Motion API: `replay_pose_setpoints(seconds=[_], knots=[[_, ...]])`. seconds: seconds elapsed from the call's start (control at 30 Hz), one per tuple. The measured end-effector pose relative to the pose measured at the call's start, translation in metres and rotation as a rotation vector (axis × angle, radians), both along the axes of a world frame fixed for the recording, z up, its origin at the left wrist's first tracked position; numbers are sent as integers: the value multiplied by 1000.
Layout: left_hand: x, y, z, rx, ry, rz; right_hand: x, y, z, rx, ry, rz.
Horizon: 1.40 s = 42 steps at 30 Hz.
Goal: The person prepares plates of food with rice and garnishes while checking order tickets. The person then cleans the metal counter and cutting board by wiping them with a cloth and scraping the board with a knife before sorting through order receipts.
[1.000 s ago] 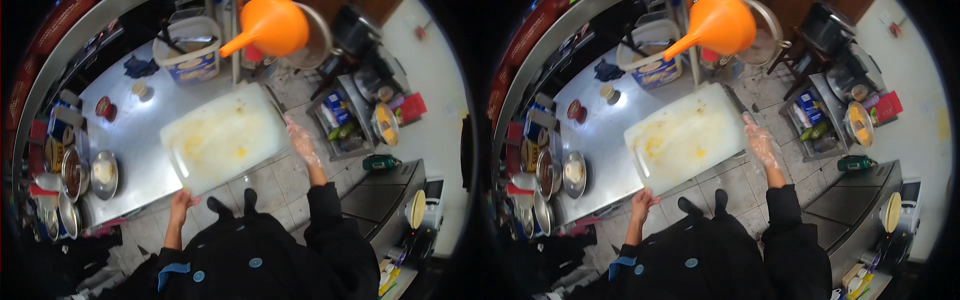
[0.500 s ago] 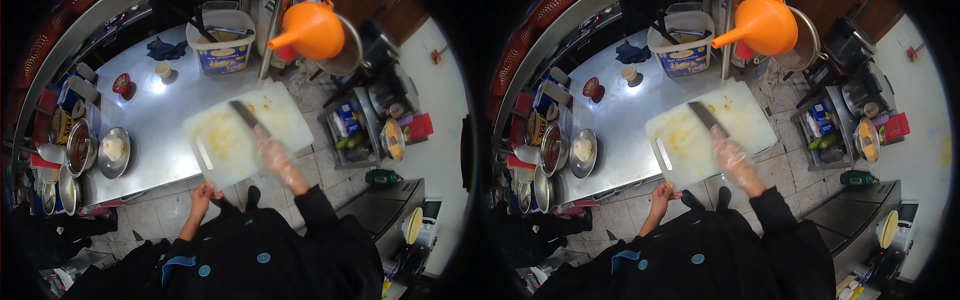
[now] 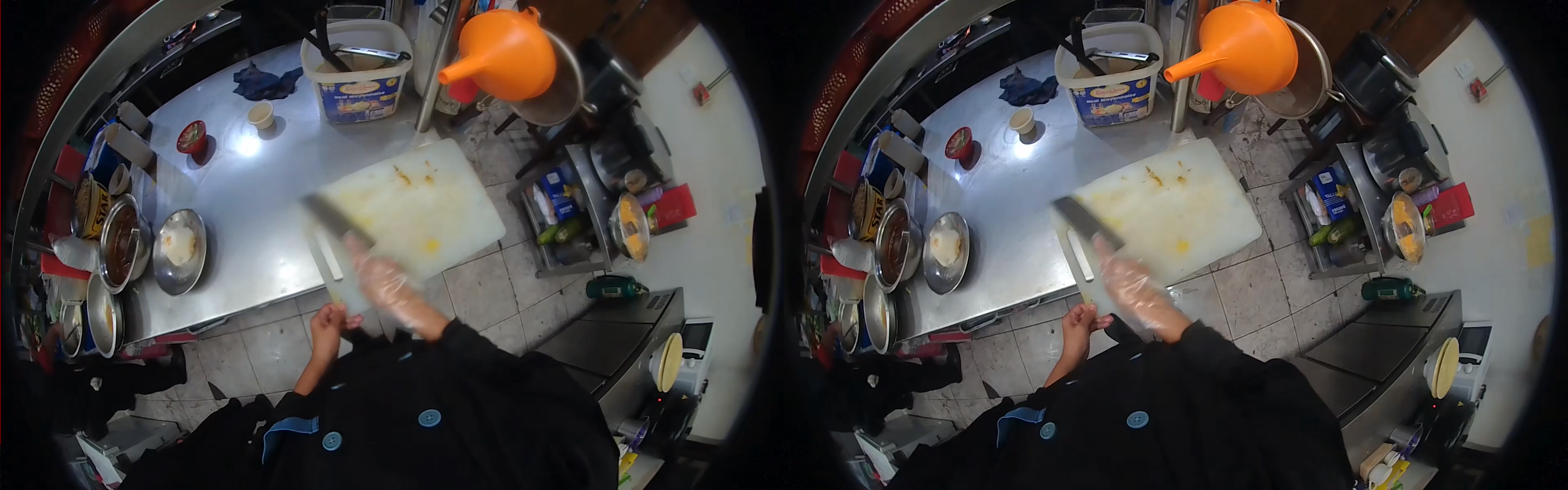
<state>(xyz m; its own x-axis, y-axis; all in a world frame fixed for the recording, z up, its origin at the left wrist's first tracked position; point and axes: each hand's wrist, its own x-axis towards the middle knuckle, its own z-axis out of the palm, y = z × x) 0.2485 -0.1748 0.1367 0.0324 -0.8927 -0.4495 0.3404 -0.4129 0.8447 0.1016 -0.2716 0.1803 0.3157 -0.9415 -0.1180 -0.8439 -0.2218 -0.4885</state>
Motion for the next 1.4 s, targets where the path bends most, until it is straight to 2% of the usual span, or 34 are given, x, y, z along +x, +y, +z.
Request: replay_pose_setpoints(seconds=[0.13,0.23,0.27,0.33,0.37,0.43,0.47,0.57,0.6,0.63,0.7,0.73,0.8,0.83,0.87,0.93,1.0,1.1,1.17,1.23,1.3,1.33,1.37,1.4], knots=[[10,2,-4,-2,-18,16,-46,-16,26,172,-2,-183],[10,3,0,-9,-39,-4,-138,-61,-61,-211,128,-304],[8,3,5,5,-45,18,-167,-74,-62,-272,146,-356],[8,1,9,7,-49,35,-215,-79,-36,-479,-1,-310],[12,2,9,43,-30,24,-263,-99,-67,-448,-73,-292],[13,-9,10,67,-4,6,-305,-115,-73,-430,-138,-279],[18,-11,11,94,5,-35,-307,-103,-44,-206,-191,-386],[24,-18,17,113,-12,-118,-310,-86,-29,77,-481,-503],[24,-21,13,78,-59,-147,-285,-68,2,-12,-491,-495],[24,-17,9,56,-110,-174,-259,-51,20,-76,-430,-443],[11,-14,11,33,-84,-136,-196,-10,40,-252,-25,-147],[5,-17,12,-12,-54,-100,-161,17,45,-311,84,-23],[-3,-17,11,5,-66,-84,-109,57,57,-63,-53,82],[-6,-16,11,26,-74,-61,-95,63,63,259,76,96],[-8,-17,11,30,-73,-61,-100,61,58,263,77,96],[-7,-16,12,31,-71,-45,-116,53,38,51,-89,49],[-2,-14,2,33,-88,-57,-153,7,38,222,103,-157],[-8,-12,9,15,-106,-37,-257,-50,-21,-230,-50,-277],[-8,-17,14,-4,-107,-28,-265,-46,23,-202,-155,-290],[-6,-15,9,69,-105,-53,-235,-19,47,-43,-392,-359],[-8,-8,10,79,-97,-52,-193,24,46,0,-316,-162],[-9,-10,11,68,-87,-58,-167,54,67,-10,-540,-6],[-10,-13,11,52,-73,-64,-146,78,50,218,-590,-28],[-10,-15,10,53,-75,-66,-138,84,46,335,-615,-35]])
